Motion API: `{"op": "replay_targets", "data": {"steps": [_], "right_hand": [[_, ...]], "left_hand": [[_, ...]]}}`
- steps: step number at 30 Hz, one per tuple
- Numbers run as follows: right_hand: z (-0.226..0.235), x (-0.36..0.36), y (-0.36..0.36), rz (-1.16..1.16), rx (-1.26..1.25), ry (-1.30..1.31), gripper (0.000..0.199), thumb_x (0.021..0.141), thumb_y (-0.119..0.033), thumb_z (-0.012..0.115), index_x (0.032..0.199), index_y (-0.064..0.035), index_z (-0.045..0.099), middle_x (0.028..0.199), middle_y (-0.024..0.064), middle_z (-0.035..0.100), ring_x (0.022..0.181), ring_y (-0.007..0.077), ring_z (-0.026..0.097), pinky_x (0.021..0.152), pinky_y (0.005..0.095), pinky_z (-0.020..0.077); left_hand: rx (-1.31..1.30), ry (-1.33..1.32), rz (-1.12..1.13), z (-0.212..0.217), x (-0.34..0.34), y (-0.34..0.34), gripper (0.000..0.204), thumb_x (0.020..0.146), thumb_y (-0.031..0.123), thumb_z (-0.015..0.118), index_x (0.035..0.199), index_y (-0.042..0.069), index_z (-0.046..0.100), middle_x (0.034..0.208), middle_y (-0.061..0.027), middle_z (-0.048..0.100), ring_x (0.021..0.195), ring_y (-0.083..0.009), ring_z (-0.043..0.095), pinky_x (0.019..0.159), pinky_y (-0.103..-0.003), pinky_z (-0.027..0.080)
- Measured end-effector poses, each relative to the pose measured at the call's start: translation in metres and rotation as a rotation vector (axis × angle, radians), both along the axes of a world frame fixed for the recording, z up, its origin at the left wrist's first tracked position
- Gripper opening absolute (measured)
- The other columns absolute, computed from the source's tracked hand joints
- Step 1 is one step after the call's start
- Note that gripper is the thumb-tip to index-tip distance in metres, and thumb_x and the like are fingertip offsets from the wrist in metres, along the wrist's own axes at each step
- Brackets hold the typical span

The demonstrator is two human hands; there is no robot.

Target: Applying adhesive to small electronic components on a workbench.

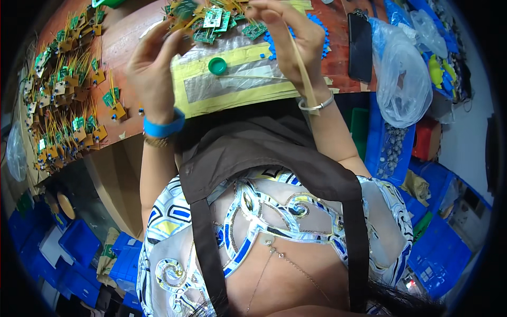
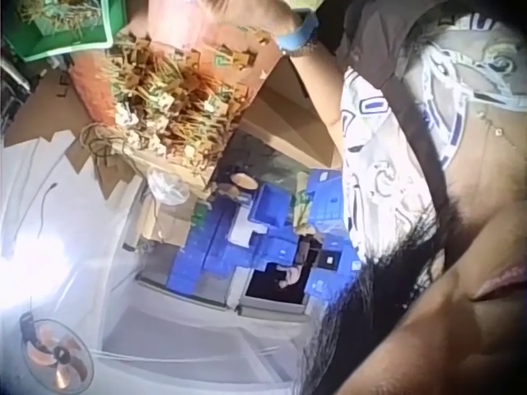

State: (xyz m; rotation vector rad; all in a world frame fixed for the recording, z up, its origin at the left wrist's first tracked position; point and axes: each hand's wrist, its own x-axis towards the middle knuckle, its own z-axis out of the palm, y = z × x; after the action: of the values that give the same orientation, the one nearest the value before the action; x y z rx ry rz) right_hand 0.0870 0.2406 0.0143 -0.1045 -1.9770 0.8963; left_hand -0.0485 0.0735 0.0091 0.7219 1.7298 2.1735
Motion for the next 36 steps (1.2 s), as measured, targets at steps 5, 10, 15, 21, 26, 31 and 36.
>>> {"op": "replay_targets", "data": {"steps": [5,10,15,21,26,31,36], "right_hand": [[-0.022,0.023,-0.042,0.257,-0.341,-0.325,0.062,0.102,-0.048,0.031,0.104,0.0018,0.068,0.080,0.0063,0.059,0.071,0.0101,0.053,0.062,0.0227,0.0422],[-0.037,0.026,-0.058,0.234,-0.444,-0.387,0.049,0.103,-0.035,0.038,0.090,0.0033,0.066,0.077,0.0075,0.063,0.063,0.0104,0.055,0.058,0.0231,0.0444],[-0.050,0.022,-0.059,0.188,-0.288,-0.338,0.043,0.102,-0.030,0.043,0.087,0.0044,0.064,0.075,0.0089,0.064,0.060,0.0118,0.056,0.057,0.0235,0.0460],[-0.047,0.023,-0.059,0.197,-0.330,-0.357,0.046,0.103,-0.032,0.041,0.088,0.0041,0.065,0.077,0.0090,0.065,0.061,0.0119,0.057,0.057,0.0236,0.0457],[-0.031,0.028,-0.063,0.279,-0.570,-0.253,0.055,0.103,-0.043,0.033,0.097,0.0022,0.065,0.085,0.0094,0.067,0.070,0.0110,0.059,0.060,0.0209,0.0415],[-0.018,0.024,-0.074,0.367,-0.681,-0.244,0.060,0.102,-0.047,0.032,0.098,0.0031,0.065,0.087,0.0099,0.067,0.071,0.0116,0.060,0.061,0.0208,0.0421],[-0.020,0.020,-0.076,0.369,-0.697,-0.263,0.060,0.102,-0.047,0.031,0.099,0.0029,0.065,0.088,0.0095,0.067,0.071,0.0108,0.060,0.061,0.0204,0.0419]], "left_hand": [[-0.012,-0.451,0.016,-0.019,0.003,-0.048,0.028,0.087,0.000,0.065,0.115,-0.005,0.062,0.103,-0.0130,0.067,0.091,-0.0190,0.066,0.080,-0.027,0.055],[-0.018,-0.510,0.144,-0.039,0.014,-0.060,0.026,0.088,0.002,0.065,0.112,-0.005,0.063,0.103,-0.0115,0.068,0.091,-0.0171,0.066,0.079,-0.025,0.054],[-0.042,-0.267,0.198,-0.041,0.023,-0.051,0.021,0.089,0.003,0.065,0.108,-0.006,0.066,0.097,-0.0109,0.069,0.084,-0.0142,0.066,0.073,-0.024,0.056],[-0.120,0.075,0.249,-0.045,0.027,-0.045,0.020,0.089,0.002,0.064,0.108,-0.006,0.066,0.092,-0.0106,0.069,0.079,-0.0137,0.067,0.070,-0.025,0.057],[-0.162,-0.253,-0.079,-0.029,0.032,-0.044,0.037,0.089,0.000,0.063,0.124,-0.006,0.055,0.089,-0.0056,0.063,0.083,-0.0164,0.067,0.076,-0.029,0.058],[-0.078,-0.410,-0.185,-0.016,0.041,-0.045,0.040,0.087,-0.001,0.064,0.126,-0.006,0.054,0.094,-0.0054,0.060,0.089,-0.0186,0.066,0.085,-0.031,0.056],[-0.061,-0.472,-0.191,-0.011,0.043,-0.045,0.041,0.086,-0.001,0.065,0.126,-0.006,0.054,0.093,-0.0061,0.061,0.088,-0.0189,0.067,0.085,-0.031,0.056]]}}
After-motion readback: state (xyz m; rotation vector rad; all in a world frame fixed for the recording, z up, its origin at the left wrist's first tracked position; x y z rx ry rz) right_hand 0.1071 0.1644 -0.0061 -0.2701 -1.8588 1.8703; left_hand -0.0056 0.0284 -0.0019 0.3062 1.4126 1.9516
